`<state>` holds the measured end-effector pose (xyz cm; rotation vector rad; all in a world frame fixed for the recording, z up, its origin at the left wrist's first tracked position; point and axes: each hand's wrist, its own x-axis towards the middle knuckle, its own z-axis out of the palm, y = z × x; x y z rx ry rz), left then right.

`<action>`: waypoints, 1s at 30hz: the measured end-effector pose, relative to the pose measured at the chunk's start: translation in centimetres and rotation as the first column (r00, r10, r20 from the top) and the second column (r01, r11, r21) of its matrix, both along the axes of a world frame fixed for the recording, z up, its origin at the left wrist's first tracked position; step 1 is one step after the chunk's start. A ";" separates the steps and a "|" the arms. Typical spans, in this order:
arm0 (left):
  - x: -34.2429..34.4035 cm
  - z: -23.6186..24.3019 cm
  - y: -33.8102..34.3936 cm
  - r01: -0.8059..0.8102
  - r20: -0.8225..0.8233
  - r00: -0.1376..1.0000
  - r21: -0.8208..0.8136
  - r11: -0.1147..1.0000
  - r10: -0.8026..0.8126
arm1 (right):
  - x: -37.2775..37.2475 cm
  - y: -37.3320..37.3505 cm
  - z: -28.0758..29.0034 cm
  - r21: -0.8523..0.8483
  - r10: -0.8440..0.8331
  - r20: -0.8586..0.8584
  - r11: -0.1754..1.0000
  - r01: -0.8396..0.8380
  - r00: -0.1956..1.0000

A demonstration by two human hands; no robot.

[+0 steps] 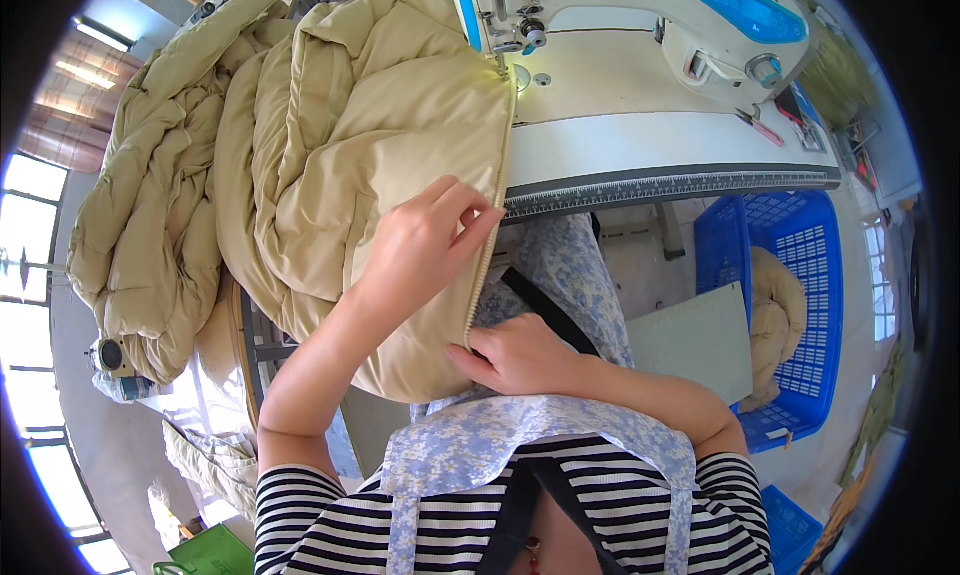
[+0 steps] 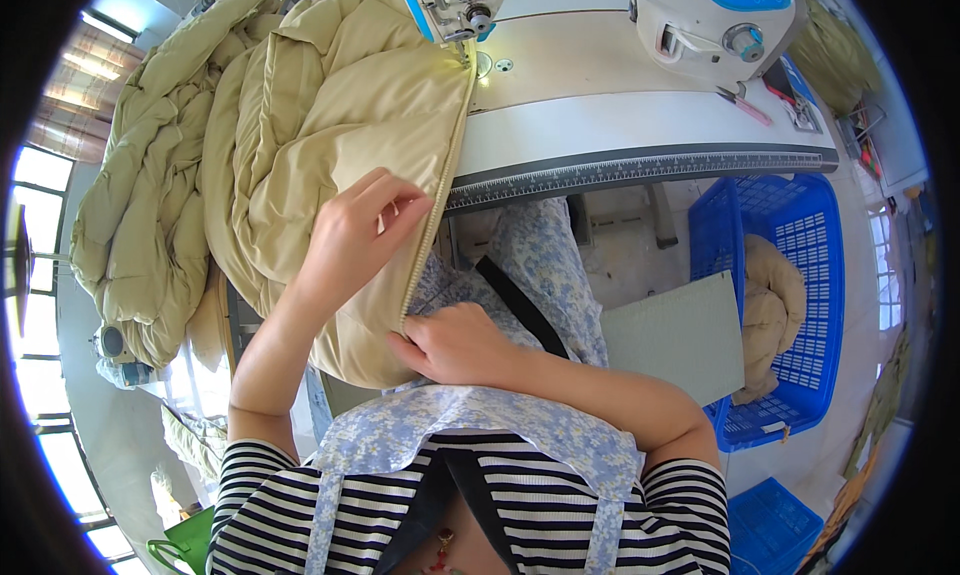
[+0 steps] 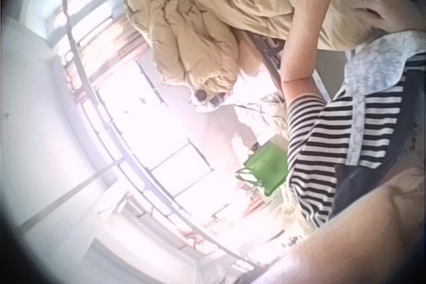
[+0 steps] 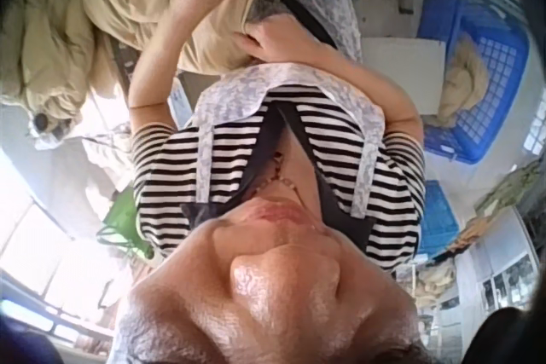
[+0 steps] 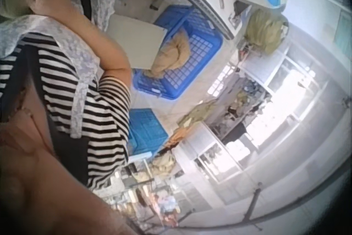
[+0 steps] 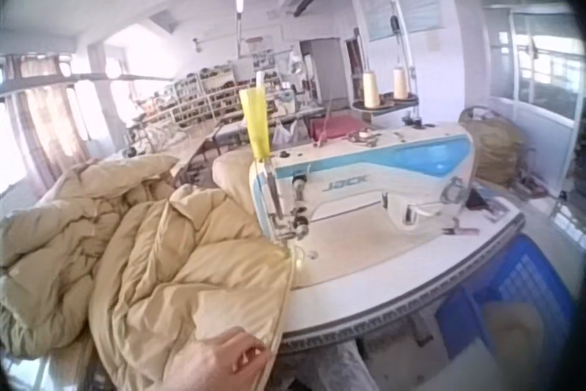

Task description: The person sews a beige puffer jacket using a sewing machine. They align the zipper, guide the fabric under the needle, and stitch along the edge, repeatedly adjusting the jacket to continue sewing.

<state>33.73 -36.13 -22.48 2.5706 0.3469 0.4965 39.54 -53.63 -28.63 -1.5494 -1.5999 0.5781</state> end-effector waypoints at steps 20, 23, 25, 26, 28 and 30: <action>4.9 1.0 1.8 -0.288 -0.024 0.958 -0.143 0.947 0.287 | 6.7 12.1 -2.7 -0.008 -0.273 -0.744 0.916 0.401 0.610; 5.3 1.0 1.9 -0.152 0.181 0.977 0.248 0.957 0.108 | 4.9 12.5 -2.5 0.158 -0.007 -0.723 0.972 0.175 0.691; 5.6 0.8 2.2 -0.181 0.241 0.965 0.330 0.926 0.103 | 4.9 11.9 -1.9 0.137 0.048 -0.654 0.989 0.056 0.755; 5.6 0.7 2.4 -0.203 0.266 0.958 0.365 0.909 0.107 | 5.7 11.4 -1.6 0.108 0.024 -0.457 0.994 0.029 0.889; 5.7 0.4 2.6 -0.193 0.215 0.967 0.279 0.941 0.135 | 8.0 10.4 -1.0 0.069 -0.125 -0.204 0.987 0.142 0.971; 5.6 0.1 2.8 -0.219 0.170 0.969 0.239 0.946 0.181 | 11.2 9.7 -0.6 0.061 -0.436 -0.253 0.884 0.463 0.864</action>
